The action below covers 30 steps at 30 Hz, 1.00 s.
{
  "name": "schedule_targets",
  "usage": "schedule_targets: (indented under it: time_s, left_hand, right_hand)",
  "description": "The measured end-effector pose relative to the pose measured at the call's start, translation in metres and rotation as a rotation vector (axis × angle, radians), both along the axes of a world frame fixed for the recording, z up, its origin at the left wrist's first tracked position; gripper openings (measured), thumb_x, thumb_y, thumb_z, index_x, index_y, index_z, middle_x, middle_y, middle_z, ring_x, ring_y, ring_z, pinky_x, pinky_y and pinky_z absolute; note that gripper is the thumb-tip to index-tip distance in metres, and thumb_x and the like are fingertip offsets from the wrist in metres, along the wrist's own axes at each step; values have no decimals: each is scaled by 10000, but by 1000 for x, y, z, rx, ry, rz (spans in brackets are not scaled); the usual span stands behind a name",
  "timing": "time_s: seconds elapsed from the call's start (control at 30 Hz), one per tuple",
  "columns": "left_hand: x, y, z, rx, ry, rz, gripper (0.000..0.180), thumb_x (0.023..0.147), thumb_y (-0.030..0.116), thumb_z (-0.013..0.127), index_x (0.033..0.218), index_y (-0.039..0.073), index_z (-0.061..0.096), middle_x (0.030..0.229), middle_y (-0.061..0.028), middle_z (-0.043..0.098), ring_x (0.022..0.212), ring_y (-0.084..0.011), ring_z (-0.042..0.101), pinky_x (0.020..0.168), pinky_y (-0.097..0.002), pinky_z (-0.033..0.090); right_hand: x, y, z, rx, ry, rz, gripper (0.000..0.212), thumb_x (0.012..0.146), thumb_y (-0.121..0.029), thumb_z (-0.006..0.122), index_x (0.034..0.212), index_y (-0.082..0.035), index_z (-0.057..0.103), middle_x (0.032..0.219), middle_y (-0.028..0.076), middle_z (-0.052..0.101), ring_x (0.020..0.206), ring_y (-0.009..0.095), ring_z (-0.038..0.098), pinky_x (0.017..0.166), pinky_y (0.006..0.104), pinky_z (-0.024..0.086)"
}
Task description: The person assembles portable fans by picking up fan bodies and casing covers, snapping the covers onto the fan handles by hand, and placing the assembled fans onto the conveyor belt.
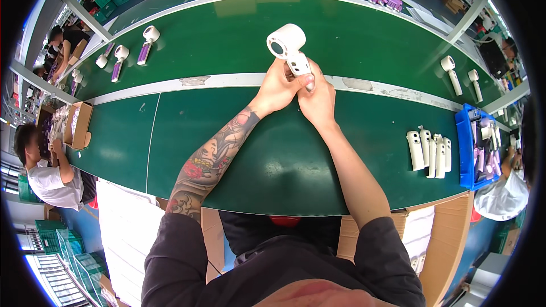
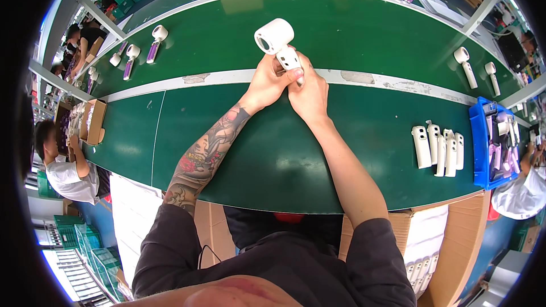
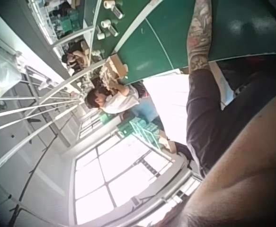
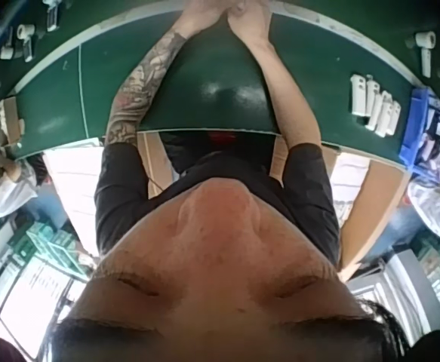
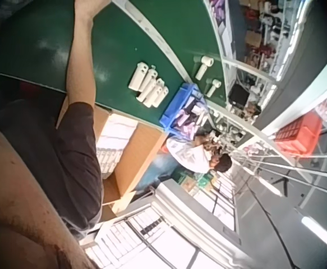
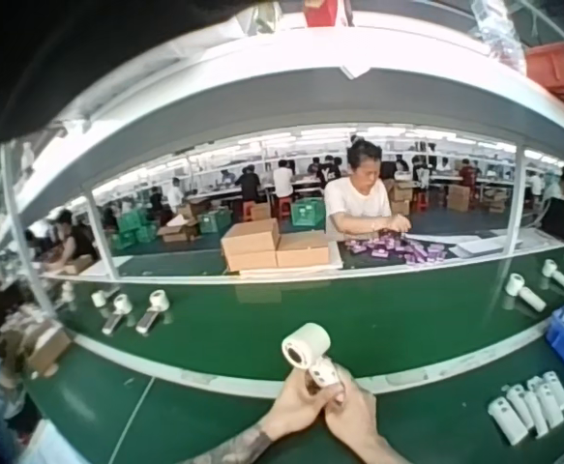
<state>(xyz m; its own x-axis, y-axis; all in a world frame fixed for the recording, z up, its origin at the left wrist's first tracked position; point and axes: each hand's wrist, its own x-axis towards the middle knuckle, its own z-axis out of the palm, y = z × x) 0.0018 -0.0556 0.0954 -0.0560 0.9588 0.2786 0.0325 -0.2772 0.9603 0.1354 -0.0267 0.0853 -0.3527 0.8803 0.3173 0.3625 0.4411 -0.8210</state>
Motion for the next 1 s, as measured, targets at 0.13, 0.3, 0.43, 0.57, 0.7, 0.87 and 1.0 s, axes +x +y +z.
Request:
schedule_targets:
  time_s: [0.13, 0.3, 0.43, 0.57, 0.7, 0.87, 1.0]
  left_hand:
    - [4, -1, -7, 34, 35, 66, 473, 991, 109, 645, 1386, -49, 439, 1070, -170, 648, 949, -207, 668, 880, -334, 553]
    - [-11, -1, -2, -105, -438, -110, 396, 1073, 223, 513, 1349, -60, 486, 1051, -162, 657, 912, -192, 667, 846, -314, 549]
    - [-4, -5, -9, -57, -245, -72, 427, 1112, 288, 397, 1317, -62, 530, 1042, -151, 658, 902, -179, 663, 828, -301, 546]
    - [-7, 3, -18, -77, -184, -67, 410, 1108, 271, 409, 1314, -58, 541, 1036, -139, 655, 894, -173, 654, 832, -302, 548]
    - [-3, 9, -23, -74, -144, -12, 380, 1106, 247, 415, 1293, -49, 563, 1026, -125, 655, 886, -173, 639, 854, -307, 553]
    - [-9, 15, -16, -123, -194, -26, 316, 1084, 172, 443, 1283, -36, 573, 1064, -129, 642, 906, -194, 631, 889, -309, 551]
    - [-12, 19, -10, -113, -106, -3, 302, 1078, 155, 437, 1271, -30, 579, 1073, -130, 632, 922, -198, 628, 891, -312, 544]
  right_hand:
    - [8, 13, -23, 193, 146, 64, 457, 915, -97, 628, 1364, -57, 555, 1019, 138, 734, 750, 291, 704, 651, 360, 549]
    - [28, 25, -2, -1020, 990, 640, 382, 997, -212, 597, 1306, 10, 563, 892, 121, 691, 630, 198, 641, 536, 282, 481]
    - [31, 17, 0, -1028, 974, 638, 400, 1045, -312, 550, 1239, 37, 584, 824, 88, 640, 592, 119, 579, 491, 213, 407]
    - [32, 18, 0, -986, 918, 665, 357, 1042, -275, 559, 1233, 24, 598, 829, 82, 644, 592, 102, 578, 488, 194, 398]
    - [36, 26, -1, -842, 785, 515, 349, 1042, -231, 563, 1260, 41, 582, 928, 110, 670, 656, 113, 611, 547, 195, 445]
    - [29, 55, -20, -461, 729, 7, 326, 1028, -151, 574, 1270, 67, 576, 1066, 150, 700, 794, 160, 659, 675, 232, 518]
    - [53, 68, -17, -175, 666, -258, 275, 1005, -87, 585, 1237, 61, 610, 1108, 152, 707, 892, 201, 676, 768, 275, 541]
